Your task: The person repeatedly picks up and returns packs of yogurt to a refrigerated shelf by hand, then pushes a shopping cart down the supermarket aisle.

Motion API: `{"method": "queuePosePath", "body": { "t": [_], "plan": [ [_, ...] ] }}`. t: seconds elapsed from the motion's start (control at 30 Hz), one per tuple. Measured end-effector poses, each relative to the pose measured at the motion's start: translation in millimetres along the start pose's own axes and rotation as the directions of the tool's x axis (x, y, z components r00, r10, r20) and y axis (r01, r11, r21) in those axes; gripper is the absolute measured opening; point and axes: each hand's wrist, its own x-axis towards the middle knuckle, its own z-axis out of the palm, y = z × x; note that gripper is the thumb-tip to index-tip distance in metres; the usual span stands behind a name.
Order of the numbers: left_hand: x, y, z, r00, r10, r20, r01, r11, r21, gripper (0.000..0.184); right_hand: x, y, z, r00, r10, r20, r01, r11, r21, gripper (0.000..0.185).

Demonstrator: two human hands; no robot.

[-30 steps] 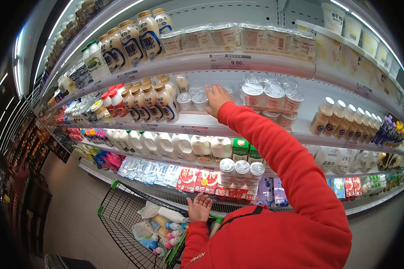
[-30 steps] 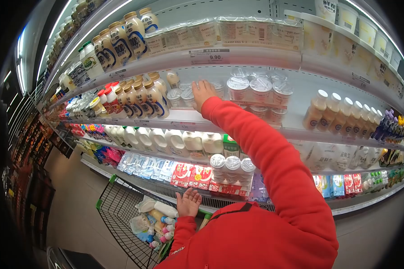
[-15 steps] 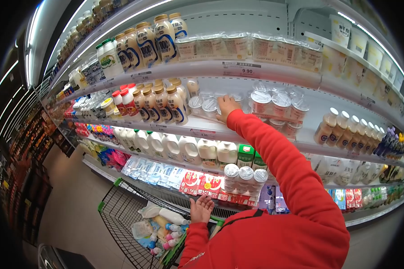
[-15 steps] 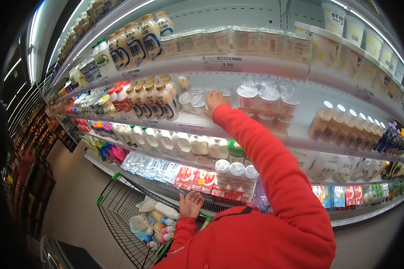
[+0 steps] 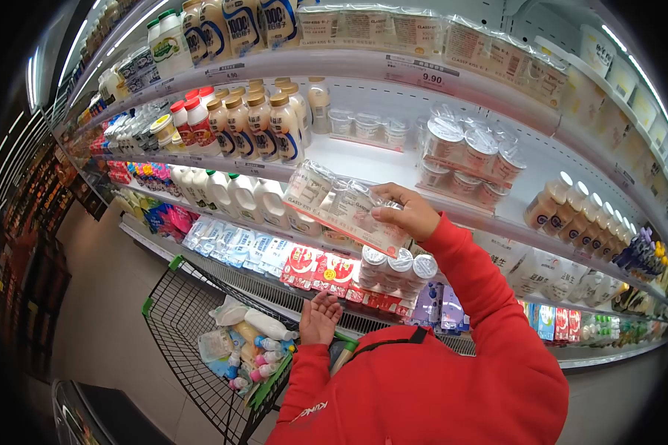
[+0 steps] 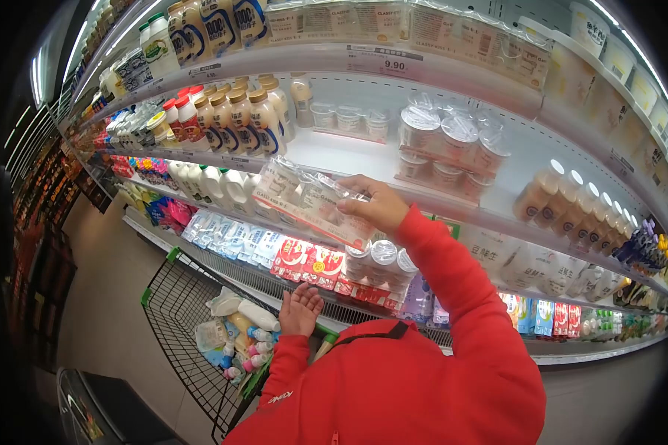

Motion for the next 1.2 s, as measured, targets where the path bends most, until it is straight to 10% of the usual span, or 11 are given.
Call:
{"method": "queuePosePath", "body": {
  "t": [0.27,0.67,1.0,1.1,1.13,1.2],
  "plan": [
    [-16,4,31,0.984,0.047,0.17,-0.019,0.987,-0.157,0.1,-72,129,57,0.937,0.253,0.24,-0.242,0.967,-0.078,0.049],
    [-12,-6,-8,0.991,0.002,0.137,-0.011,0.998,0.065,0.075,-95,157,66,0.913,0.327,0.242,-0.343,0.939,0.023,0.04],
    [-13,0,22,0.993,0.106,0.052,-0.097,0.983,-0.159,0.061,-101,150,85,0.96,-0.164,0.228,0.233,0.919,-0.317,0.044],
    [-11,5,-14,0.991,0.125,0.043,-0.127,0.991,0.034,0.056,-102,116,89,0.89,-0.024,0.455,-0.027,0.994,0.106,0.046],
    [-3,7,-11,0.961,-0.045,0.273,0.195,0.81,-0.553,0.056,-102,109,91,0.873,-0.051,0.484,-0.008,0.993,0.118,0.046],
    [-6,8,-6,0.956,-0.061,0.287,0.255,0.654,-0.713,0.061,-101,105,92,0.88,-0.077,0.469,0.039,0.995,0.089,0.043]
  ]
}}
